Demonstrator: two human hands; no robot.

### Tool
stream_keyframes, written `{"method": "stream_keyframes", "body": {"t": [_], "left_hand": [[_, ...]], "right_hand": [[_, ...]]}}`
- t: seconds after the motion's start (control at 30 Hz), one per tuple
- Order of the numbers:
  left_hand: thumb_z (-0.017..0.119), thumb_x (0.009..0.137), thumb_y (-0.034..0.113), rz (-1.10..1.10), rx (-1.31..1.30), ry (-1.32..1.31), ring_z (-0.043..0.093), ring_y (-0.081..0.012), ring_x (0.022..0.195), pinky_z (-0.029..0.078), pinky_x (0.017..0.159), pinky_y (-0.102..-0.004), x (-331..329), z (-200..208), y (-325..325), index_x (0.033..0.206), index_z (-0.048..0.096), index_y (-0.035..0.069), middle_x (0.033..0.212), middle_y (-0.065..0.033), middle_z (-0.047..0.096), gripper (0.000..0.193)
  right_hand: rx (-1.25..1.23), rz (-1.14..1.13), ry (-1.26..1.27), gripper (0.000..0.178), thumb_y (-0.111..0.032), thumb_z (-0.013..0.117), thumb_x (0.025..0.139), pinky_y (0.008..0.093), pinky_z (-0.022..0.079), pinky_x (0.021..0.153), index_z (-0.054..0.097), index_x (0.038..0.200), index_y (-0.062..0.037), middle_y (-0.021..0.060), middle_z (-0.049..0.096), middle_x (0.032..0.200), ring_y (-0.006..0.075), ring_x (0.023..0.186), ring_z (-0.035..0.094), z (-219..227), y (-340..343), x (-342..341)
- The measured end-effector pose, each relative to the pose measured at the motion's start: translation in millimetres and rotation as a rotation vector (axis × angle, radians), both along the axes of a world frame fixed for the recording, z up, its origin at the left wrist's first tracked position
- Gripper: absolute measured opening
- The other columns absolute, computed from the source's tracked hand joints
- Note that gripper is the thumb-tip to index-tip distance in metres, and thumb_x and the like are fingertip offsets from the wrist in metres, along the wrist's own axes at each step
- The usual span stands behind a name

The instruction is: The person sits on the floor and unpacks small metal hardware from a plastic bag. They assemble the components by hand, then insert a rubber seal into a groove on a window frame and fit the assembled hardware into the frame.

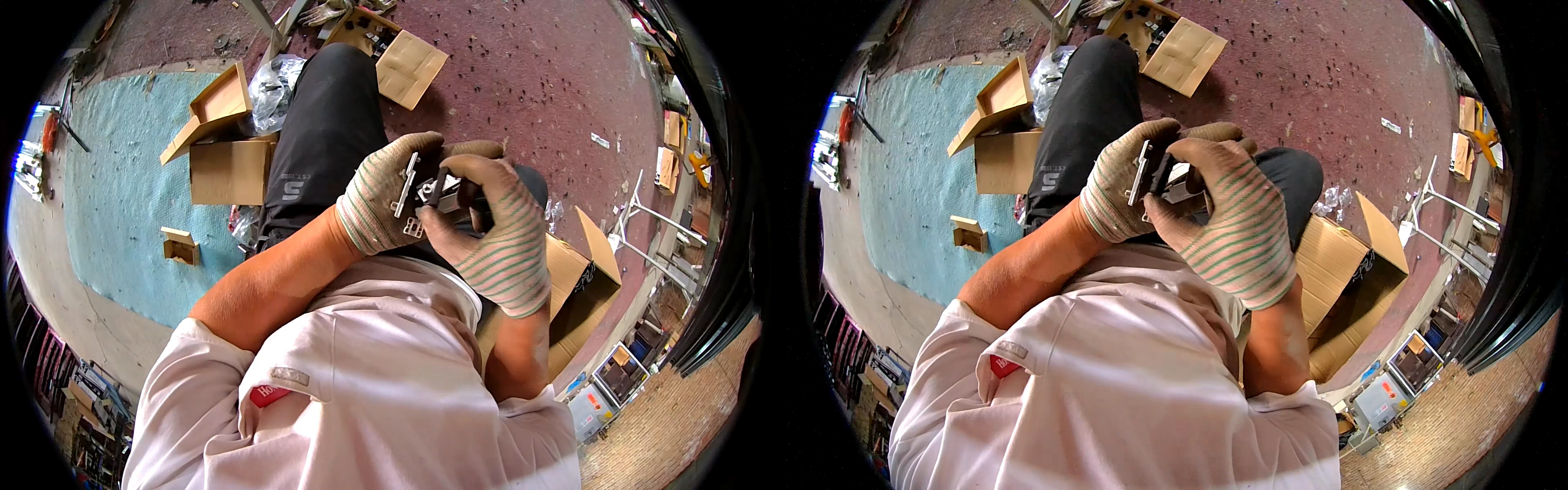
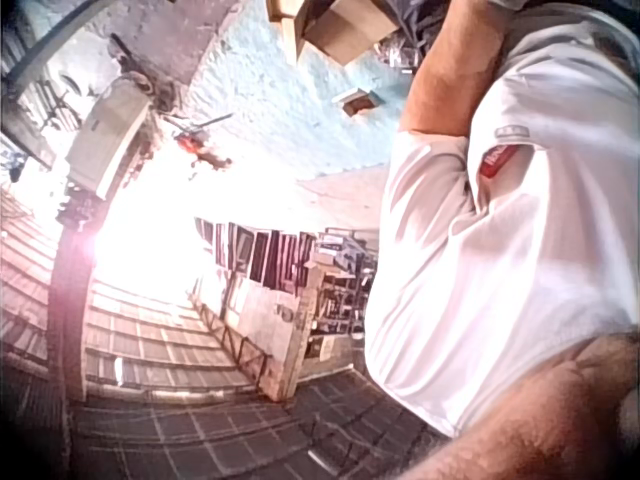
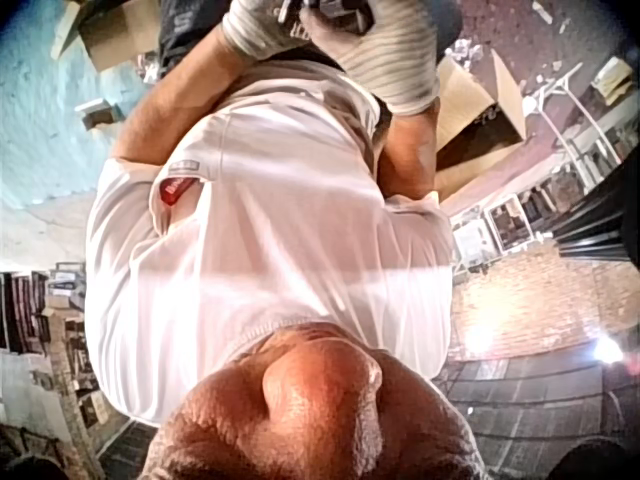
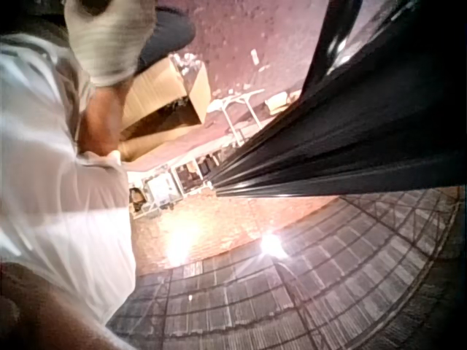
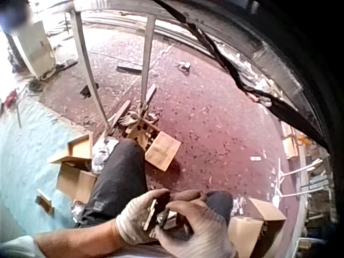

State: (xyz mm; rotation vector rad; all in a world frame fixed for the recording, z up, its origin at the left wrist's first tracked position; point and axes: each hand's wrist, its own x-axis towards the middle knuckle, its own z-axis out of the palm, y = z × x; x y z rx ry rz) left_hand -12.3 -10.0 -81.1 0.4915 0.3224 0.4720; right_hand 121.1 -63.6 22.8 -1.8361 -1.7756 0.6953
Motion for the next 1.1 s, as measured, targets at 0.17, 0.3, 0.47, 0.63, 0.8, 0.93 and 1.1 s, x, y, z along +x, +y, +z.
{"method": "stream_keyframes", "body": {"t": [0.17, 0.3, 0.47, 0.63, 0.8, 0.93, 1.1], "left_hand": [[0.048, 0.102, 0.034, 0.078, 0.725, 0.115, 0.056, -0.0187, 0.128, 0.043, 0.11, -0.0388, -2.4, 4.0, 2.3, 0.14, 0.049, 0.002, 0.146, -0.0137, 0.053, 0.05], [0.047, 0.102, 0.035, -0.048, -0.014, -0.243, 0.05, -0.0161, 0.132, 0.04, 0.109, -0.0357, -1.0, 14.0, 11.9, 0.143, 0.046, 0.011, 0.15, -0.0062, 0.049, 0.047], [0.046, 0.101, 0.032, -0.106, -0.664, -0.53, 0.046, -0.0179, 0.132, 0.039, 0.108, -0.0358, 1.6, 20.4, 16.1, 0.143, 0.043, 0.011, 0.145, -0.0055, 0.047, 0.048], [0.048, 0.095, 0.025, -0.017, -0.839, -0.558, 0.047, -0.026, 0.122, 0.04, 0.11, -0.0403, 6.5, 29.7, 17.0, 0.137, 0.041, -0.004, 0.124, -0.0145, 0.046, 0.051], [0.04, 0.097, 0.027, 0.007, -0.896, -0.651, 0.042, -0.0327, 0.134, 0.033, 0.118, -0.0438, 7.1, 24.5, 15.4, 0.145, 0.035, -0.006, 0.141, -0.0204, 0.043, 0.058], [0.042, 0.097, 0.029, 0.038, -0.884, -0.566, 0.041, -0.0306, 0.136, 0.031, 0.118, -0.0421, 6.4, 31.3, 16.7, 0.149, 0.033, -0.004, 0.145, -0.019, 0.043, 0.062], [0.032, 0.101, 0.032, 0.009, -0.807, -0.65, 0.036, -0.031, 0.143, 0.028, 0.12, -0.0433, 3.5, 24.9, 17.8, 0.154, 0.027, -0.003, 0.156, -0.0197, 0.036, 0.064]], "right_hand": [[-0.035, -0.1, 0.536, 0.025, -0.008, 0.071, 0.087, 0.0206, 0.043, 0.064, 0.06, 0.109, -0.0023, 0.0011, 0.062, 0.105, 0.004, 0.075, 0.05, 14.5, -3.6, 10.3], [-0.127, -0.294, 0.83, 0.018, -0.017, 0.061, 0.098, 0.0202, 0.044, 0.069, 0.061, 0.105, -0.0008, 0.0005, 0.061, 0.091, 0.005, 0.075, 0.051, 11.2, -14.1, 14.8], [-0.114, -0.378, 1.217, 0.017, -0.017, 0.06, 0.099, 0.019, 0.037, 0.053, 0.062, 0.105, -0.0014, 0.0041, 0.062, 0.084, 0.0048, 0.06, 0.046, -0.7, -21.5, 15.3], [-0.09, -0.428, 1.155, 0.012, -0.013, 0.057, 0.1, 0.0185, 0.034, 0.05, 0.061, 0.105, -0.0025, 0.0054, 0.063, 0.083, 0.0047, 0.057, 0.043, 2.3, -20.6, 7.5], [-0.166, -0.363, 0.825, 0.01, -0.009, 0.054, 0.099, 0.0182, 0.038, 0.056, 0.062, 0.098, -0.004, 0.0046, 0.062, 0.084, 0.0042, 0.063, 0.045, 0.8, -28.5, 10.4], [-0.023, -0.34, 0.463, 0.013, -0.004, 0.057, 0.096, 0.0262, 0.05, 0.07, 0.066, 0.105, -0.0023, 0.0031, 0.065, 0.085, 0.0096, 0.076, 0.057, -9.7, -29.8, 1.7], [0.022, -0.072, -0.15, 0.043, -0.012, 0.07, 0.089, 0.0405, 0.056, 0.069, 0.062, 0.132, -0.0107, 0.0158, 0.07, 0.093, 0.033, 0.078, 0.069, -10.2, -24.0, 6.6]]}}
